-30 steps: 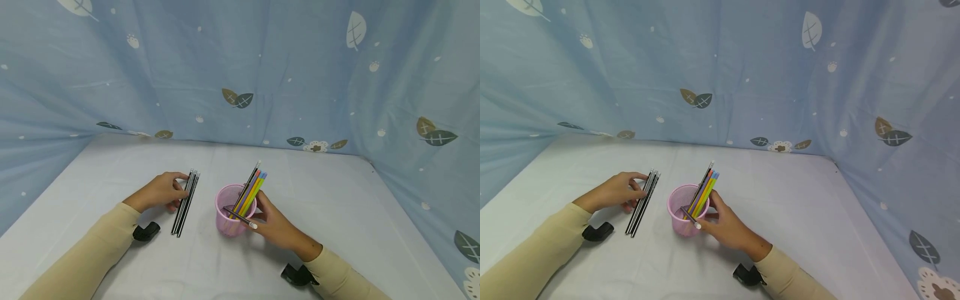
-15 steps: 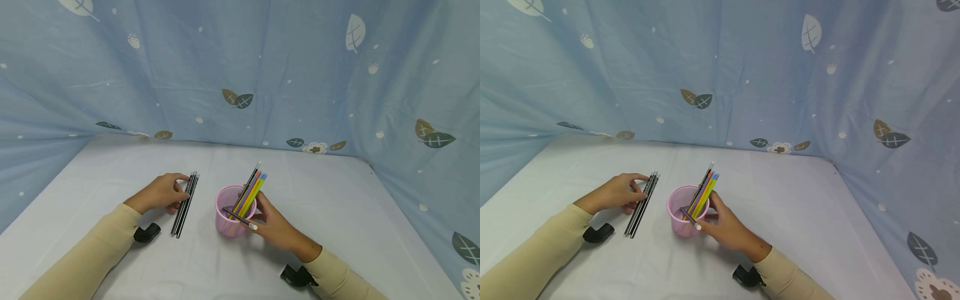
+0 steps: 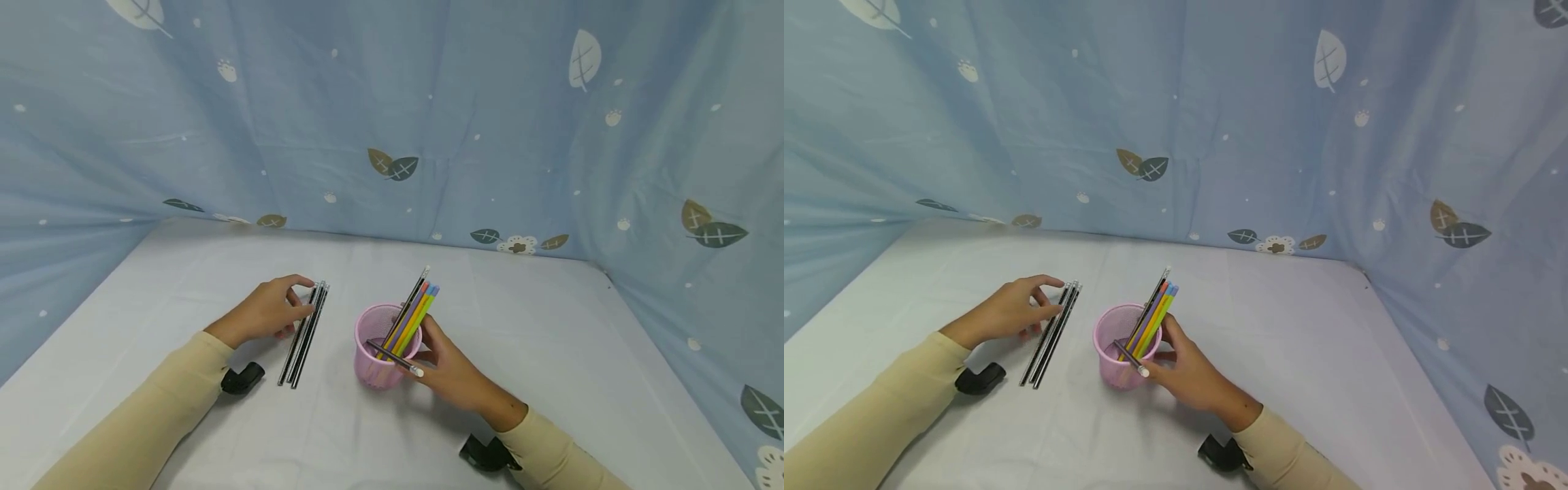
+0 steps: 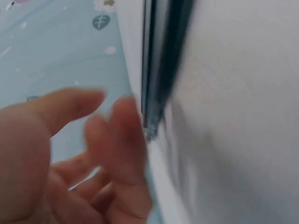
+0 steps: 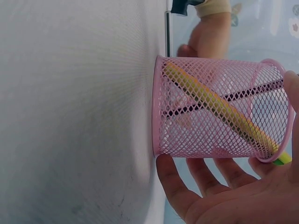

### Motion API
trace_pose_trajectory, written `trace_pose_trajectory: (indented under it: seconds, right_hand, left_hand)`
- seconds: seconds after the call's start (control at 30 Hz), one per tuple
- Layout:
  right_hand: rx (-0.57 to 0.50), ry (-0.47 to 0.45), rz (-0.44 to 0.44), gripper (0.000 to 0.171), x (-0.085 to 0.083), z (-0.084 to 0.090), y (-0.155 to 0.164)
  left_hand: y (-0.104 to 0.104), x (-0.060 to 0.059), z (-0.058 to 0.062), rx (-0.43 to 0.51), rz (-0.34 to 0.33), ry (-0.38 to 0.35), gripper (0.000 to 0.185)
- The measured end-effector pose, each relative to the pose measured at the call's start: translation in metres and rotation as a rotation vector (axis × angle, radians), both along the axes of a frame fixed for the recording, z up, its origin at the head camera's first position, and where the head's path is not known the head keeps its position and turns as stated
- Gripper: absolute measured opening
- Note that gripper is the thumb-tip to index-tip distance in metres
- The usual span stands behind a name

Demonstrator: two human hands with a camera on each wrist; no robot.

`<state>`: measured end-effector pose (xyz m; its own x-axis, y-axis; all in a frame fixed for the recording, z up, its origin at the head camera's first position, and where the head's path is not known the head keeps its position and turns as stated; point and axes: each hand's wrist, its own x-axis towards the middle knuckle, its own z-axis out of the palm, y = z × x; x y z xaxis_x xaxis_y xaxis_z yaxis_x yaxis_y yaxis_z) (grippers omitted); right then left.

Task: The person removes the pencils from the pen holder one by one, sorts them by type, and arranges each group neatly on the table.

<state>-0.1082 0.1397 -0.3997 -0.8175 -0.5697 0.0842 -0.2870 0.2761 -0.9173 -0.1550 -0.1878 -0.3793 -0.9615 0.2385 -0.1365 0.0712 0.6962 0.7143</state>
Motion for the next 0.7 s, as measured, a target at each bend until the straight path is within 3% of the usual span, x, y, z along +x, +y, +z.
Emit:
trace_pose_trajectory:
  seconds: [0.17, 0.37, 0.57, 0.7]
  right_hand:
    - [-0.012, 0.0, 0.007, 0.079, 0.0, -0.001, 0.001]
    - [-0.007, -0.009, 0.007, 0.083, 0.0, 0.0, 0.0]
    - [0.007, 0.002, 0.002, 0.082, 0.0, 0.0, 0.0]
    - [0.008, -0.002, -0.003, 0.078, 0.001, 0.0, 0.0]
  left_hand:
    - [0.013, 0.006, 0.008, 0.058, 0.037, 0.164, 0.038]
    - [0.031, 0.016, 0.028, 0.109, 0.055, 0.341, 0.028]
    - [0.053, 0.021, 0.045, 0.173, -0.006, 0.429, 0.025]
    - [0.068, 0.02, 0.05, 0.199, -0.038, 0.471, 0.025]
